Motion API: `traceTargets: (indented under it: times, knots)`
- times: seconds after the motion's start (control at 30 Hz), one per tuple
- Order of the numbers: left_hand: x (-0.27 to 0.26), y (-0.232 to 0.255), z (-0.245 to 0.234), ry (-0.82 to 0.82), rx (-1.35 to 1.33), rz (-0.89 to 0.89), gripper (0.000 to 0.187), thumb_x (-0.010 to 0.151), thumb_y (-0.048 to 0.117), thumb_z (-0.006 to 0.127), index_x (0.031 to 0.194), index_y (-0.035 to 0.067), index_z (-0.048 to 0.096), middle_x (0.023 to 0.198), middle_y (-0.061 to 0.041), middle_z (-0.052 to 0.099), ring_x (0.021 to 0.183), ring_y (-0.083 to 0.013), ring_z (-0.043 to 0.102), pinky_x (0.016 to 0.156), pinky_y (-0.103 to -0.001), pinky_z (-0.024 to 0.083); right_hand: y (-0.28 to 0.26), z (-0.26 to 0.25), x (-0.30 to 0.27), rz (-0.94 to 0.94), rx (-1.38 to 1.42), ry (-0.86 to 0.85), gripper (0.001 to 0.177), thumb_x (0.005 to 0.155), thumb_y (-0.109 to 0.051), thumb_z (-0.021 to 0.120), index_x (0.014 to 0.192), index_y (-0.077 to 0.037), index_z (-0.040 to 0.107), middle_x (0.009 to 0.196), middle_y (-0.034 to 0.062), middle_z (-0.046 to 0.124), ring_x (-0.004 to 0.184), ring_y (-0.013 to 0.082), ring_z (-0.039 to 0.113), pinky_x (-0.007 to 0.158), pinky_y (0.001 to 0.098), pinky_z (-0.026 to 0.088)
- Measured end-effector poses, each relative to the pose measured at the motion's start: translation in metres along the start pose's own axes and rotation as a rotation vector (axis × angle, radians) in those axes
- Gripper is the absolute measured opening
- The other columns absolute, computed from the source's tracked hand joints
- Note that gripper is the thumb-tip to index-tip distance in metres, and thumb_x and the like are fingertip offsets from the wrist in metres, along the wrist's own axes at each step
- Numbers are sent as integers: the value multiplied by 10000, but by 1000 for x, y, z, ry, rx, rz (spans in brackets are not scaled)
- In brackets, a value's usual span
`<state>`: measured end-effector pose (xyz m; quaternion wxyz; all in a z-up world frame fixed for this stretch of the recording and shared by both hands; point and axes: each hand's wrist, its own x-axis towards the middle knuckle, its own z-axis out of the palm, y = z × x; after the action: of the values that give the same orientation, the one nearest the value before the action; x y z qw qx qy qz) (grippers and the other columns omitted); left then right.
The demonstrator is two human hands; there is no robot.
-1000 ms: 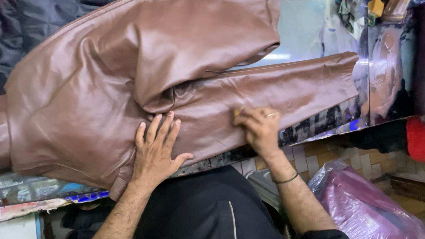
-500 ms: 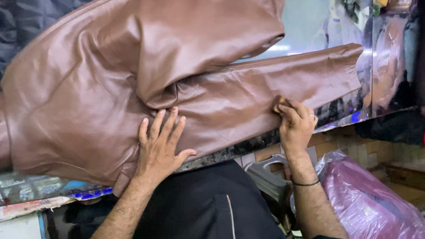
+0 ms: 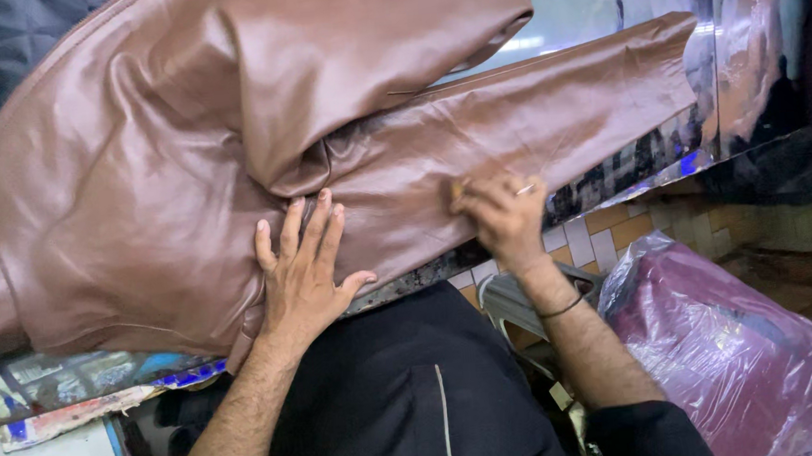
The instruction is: The person smooths a brown leather jacket on a glass table and wipes its surface with a sponge. The person repeatedly rubs the jacket's sleeve and body, occasionally repositioning the garment and dipping the sponge into a bottle of liquid before continuing to wipe.
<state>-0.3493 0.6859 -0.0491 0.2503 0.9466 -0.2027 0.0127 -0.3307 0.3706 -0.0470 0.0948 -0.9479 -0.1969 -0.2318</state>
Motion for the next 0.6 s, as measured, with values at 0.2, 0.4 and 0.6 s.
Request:
traceTargets:
  times: [0.2,0.4,0.6]
  knots:
    - [1,1,0,-13,-2,-10,1073,711,606,796,1562,103,378,1661,-86,312,1526,-333,253,1191,-679,114,13,7,28,-62,127,24,133,878,-94,742,967,-187,773,1094,-31,733,995,199,628,903,425,411]
    - [-2,1,0,-16,18,0,1061,721,609,792,1555,99,381,1662,-90,306,1524,-333,246,1185,-682,111,5,-8,28,202,170,-5,177,922,-23,692,982,-178,752,1138,-40,736,1043,237,640,926,411,419]
    - [-3,5,-1,-17,9,-5,1033,718,575,810,1540,104,398,1655,-99,302,1523,-347,241,1176,-711,116,2,-18,-12,131,-4,-45,183,853,-54,716,947,-203,768,1108,-41,742,1008,211,628,887,444,405]
